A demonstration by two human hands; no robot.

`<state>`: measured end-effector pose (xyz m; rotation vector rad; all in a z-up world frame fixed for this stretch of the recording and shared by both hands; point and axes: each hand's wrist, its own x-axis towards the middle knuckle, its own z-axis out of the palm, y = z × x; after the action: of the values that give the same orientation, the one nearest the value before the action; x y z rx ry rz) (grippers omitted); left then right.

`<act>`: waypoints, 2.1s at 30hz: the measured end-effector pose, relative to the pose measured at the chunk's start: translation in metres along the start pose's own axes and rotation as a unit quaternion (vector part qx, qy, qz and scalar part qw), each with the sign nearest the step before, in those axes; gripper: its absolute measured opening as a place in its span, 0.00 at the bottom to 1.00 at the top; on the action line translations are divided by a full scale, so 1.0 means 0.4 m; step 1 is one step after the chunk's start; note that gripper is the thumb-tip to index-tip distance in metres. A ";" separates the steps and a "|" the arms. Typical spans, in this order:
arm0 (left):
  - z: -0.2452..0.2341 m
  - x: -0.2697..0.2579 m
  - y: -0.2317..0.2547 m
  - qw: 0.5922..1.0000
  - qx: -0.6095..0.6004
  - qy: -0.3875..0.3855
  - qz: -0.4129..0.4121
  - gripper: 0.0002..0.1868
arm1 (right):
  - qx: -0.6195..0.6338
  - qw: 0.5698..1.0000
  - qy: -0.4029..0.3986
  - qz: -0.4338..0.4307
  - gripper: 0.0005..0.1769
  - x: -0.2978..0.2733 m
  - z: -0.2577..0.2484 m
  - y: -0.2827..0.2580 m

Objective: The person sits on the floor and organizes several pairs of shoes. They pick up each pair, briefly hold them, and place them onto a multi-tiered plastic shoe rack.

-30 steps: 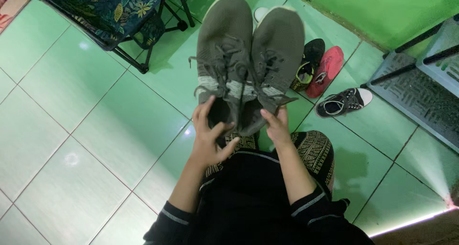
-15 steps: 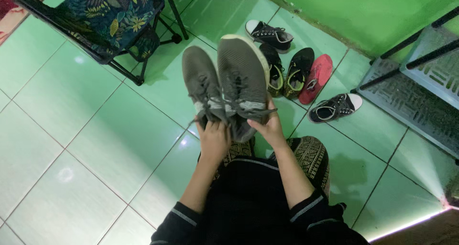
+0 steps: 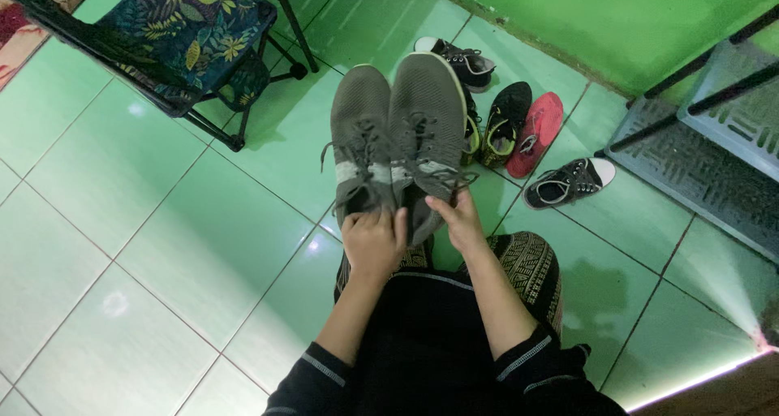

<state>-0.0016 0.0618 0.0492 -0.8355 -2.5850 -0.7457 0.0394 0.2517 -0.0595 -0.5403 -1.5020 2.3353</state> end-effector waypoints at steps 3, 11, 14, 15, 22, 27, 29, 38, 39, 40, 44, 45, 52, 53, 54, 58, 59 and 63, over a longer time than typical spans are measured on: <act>-0.015 0.029 0.022 0.999 0.027 0.022 0.007 0.22 | 0.023 1.000 0.018 -0.010 0.35 -0.017 0.008 0.000; 0.030 0.058 0.059 0.999 0.004 0.015 0.048 0.12 | -0.080 0.994 0.058 0.037 0.40 -0.063 -0.046 -0.104; 0.036 0.073 0.076 0.995 -0.010 0.036 0.091 0.12 | -0.170 0.978 0.118 0.004 0.57 -0.095 -0.106 -0.232; 0.035 0.074 0.084 0.994 -0.014 0.038 0.106 0.11 | -0.142 0.975 0.107 -0.134 0.67 -0.086 -0.135 -0.278; -0.006 0.081 0.179 0.968 -0.032 0.035 0.247 0.04 | 0.009 0.957 0.216 -0.191 0.42 -0.049 -0.206 -0.415; 0.000 0.093 0.228 0.956 -0.047 0.031 0.289 0.04 | 0.071 0.941 0.258 -0.209 0.30 -0.082 -0.206 -0.453; 0.006 0.089 0.242 0.955 -0.056 0.033 0.290 0.05 | 0.087 0.940 0.251 -0.213 0.29 -0.093 -0.218 -0.462; 0.051 0.079 0.284 0.968 -0.071 0.033 0.240 0.14 | -0.016 0.897 0.391 -0.205 0.29 -0.098 -0.264 -0.456; 0.051 0.083 0.284 0.968 -0.068 0.042 0.237 0.13 | -0.025 0.895 0.397 -0.199 0.28 -0.101 -0.262 -0.460; 0.050 0.085 0.286 0.968 -0.066 0.049 0.236 0.13 | -0.034 0.893 0.404 -0.193 0.28 -0.110 -0.262 -0.465; 0.060 0.094 0.310 0.954 -0.096 0.047 0.280 0.14 | -0.025 0.887 0.420 -0.191 0.26 -0.129 -0.260 -0.497; 0.065 0.096 0.321 0.951 -0.110 0.034 0.286 0.14 | -0.014 0.888 0.414 -0.201 0.25 -0.135 -0.261 -0.507; 0.102 0.100 0.355 0.952 -0.121 0.016 0.281 0.10 | 0.045 0.893 0.396 -0.209 0.22 -0.155 -0.302 -0.520; 0.106 0.101 0.355 0.951 -0.121 0.021 0.285 0.10 | 0.057 0.893 0.392 -0.215 0.23 -0.156 -0.309 -0.518; 0.111 0.103 0.356 0.949 -0.121 0.026 0.290 0.10 | 0.062 0.895 0.388 -0.211 0.24 -0.156 -0.315 -0.516; 0.126 0.105 0.363 0.942 -0.142 0.014 0.305 0.10 | 0.026 0.916 0.357 -0.182 0.33 -0.159 -0.358 -0.512; 0.130 0.112 0.363 0.942 -0.137 0.008 0.306 0.10 | 0.003 0.923 0.345 -0.172 0.37 -0.162 -0.375 -0.517; 0.137 0.160 0.351 0.935 -0.110 -0.016 0.337 0.11 | -0.115 0.937 0.316 -0.094 0.50 -0.187 -0.472 -0.585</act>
<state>0.0272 0.2188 0.0864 -1.6870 -2.0268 -0.7986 0.2072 0.4623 0.0938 -1.0357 -1.4232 1.6178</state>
